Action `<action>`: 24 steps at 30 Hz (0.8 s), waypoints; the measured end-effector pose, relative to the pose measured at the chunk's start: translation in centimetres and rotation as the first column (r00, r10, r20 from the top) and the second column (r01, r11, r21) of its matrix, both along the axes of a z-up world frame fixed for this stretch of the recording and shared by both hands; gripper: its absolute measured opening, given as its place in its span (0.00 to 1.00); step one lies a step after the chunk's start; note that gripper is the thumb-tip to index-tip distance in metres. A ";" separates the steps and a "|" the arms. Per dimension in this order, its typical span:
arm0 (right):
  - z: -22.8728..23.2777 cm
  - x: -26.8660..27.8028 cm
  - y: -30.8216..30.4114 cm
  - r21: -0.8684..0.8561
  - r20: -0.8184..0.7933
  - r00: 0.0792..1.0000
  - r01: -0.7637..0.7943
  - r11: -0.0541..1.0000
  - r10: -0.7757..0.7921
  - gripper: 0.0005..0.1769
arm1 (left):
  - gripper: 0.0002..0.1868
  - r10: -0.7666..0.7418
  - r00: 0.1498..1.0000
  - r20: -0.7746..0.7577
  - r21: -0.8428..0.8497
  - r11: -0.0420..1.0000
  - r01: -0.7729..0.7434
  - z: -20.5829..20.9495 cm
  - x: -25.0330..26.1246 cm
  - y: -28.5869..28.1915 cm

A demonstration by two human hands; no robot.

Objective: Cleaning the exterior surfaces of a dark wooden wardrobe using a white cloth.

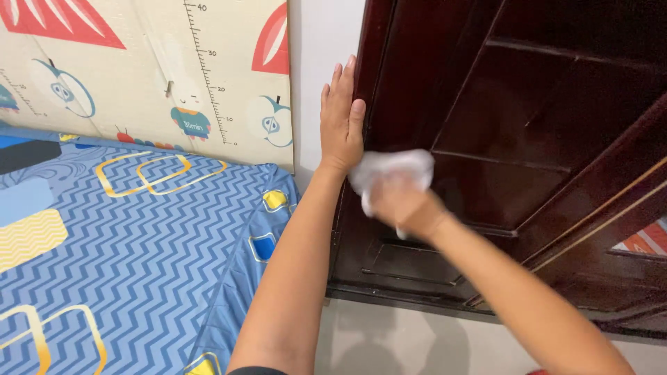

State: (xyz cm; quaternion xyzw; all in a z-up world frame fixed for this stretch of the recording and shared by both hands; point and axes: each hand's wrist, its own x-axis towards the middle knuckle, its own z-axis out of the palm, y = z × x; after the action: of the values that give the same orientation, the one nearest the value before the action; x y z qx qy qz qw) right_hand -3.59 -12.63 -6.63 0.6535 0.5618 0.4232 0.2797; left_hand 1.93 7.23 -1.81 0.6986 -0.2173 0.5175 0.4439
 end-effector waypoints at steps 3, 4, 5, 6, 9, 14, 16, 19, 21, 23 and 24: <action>5.0 -1.1 0.4 0.418 0.087 0.996 -0.045 0.907 0.010 0.10 | 0.30 0.010 1.000 0.001 -0.005 1.000 -0.010 -0.2 -0.3 0.0; 3.3 -0.7 0.4 0.422 0.063 0.997 -0.057 0.905 0.033 0.09 | 0.30 0.005 1.000 0.000 -0.004 1.000 -0.005 -0.3 -0.6 0.0; 1.9 0.0 0.3 0.426 0.049 0.997 -0.071 0.902 0.056 0.09 | 0.30 -0.002 1.000 0.008 -0.003 1.000 0.002 0.1 -0.6 0.0; -0.1 0.3 -0.1 0.426 0.050 0.997 -0.070 0.902 0.054 0.09 | 0.30 -0.004 1.000 0.010 -0.004 1.000 0.004 -0.1 -0.4 0.0; -1.7 0.9 -1.0 0.112 0.082 0.993 -0.099 0.989 0.090 0.09 | 0.30 0.020 0.999 0.028 -0.007 1.000 -0.020 -0.1 -0.1 -0.2; 7.0 -0.1 -0.9 0.100 0.002 0.996 -0.087 0.991 0.087 0.13 | 0.31 0.054 0.999 -0.001 -0.004 0.999 -0.054 -0.2 0.1 -0.2; 5.3 -0.2 -0.1 0.259 0.036 0.998 -0.055 0.964 0.047 0.11 | 0.30 0.038 0.999 -0.002 -0.008 0.999 -0.038 -0.3 -0.2 -0.2; -0.4 -1.1 1.5 0.253 0.167 0.985 -0.008 0.967 -0.035 0.13 | 0.30 0.028 0.999 0.016 -0.006 1.000 -0.028 0.0 -0.5 -0.1; -3.7 -0.4 1.0 0.096 0.269 0.961 0.038 0.995 -0.063 0.18 | 0.29 0.025 0.999 0.028 0.002 1.000 -0.025 0.2 -0.4 -0.3; -5.5 1.7 -0.5 0.010 -0.218 0.961 -0.173 0.985 0.171 0.14 | 0.29 0.088 0.996 -0.003 0.003 0.996 -0.088 0.1 -0.2 0.0; -2.7 1.7 -0.6 0.013 -0.214 0.961 -0.176 0.984 0.175 0.14 | 0.29 0.091 0.996 0.001 0.007 0.996 -0.091 0.3 -0.1 0.1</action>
State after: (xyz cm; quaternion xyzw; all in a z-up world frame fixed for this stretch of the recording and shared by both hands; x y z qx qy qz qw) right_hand -1.89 -13.27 -9.29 0.6420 0.6456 0.3718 0.1809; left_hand 1.86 7.32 -1.52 0.7090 -0.1873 0.5366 0.4176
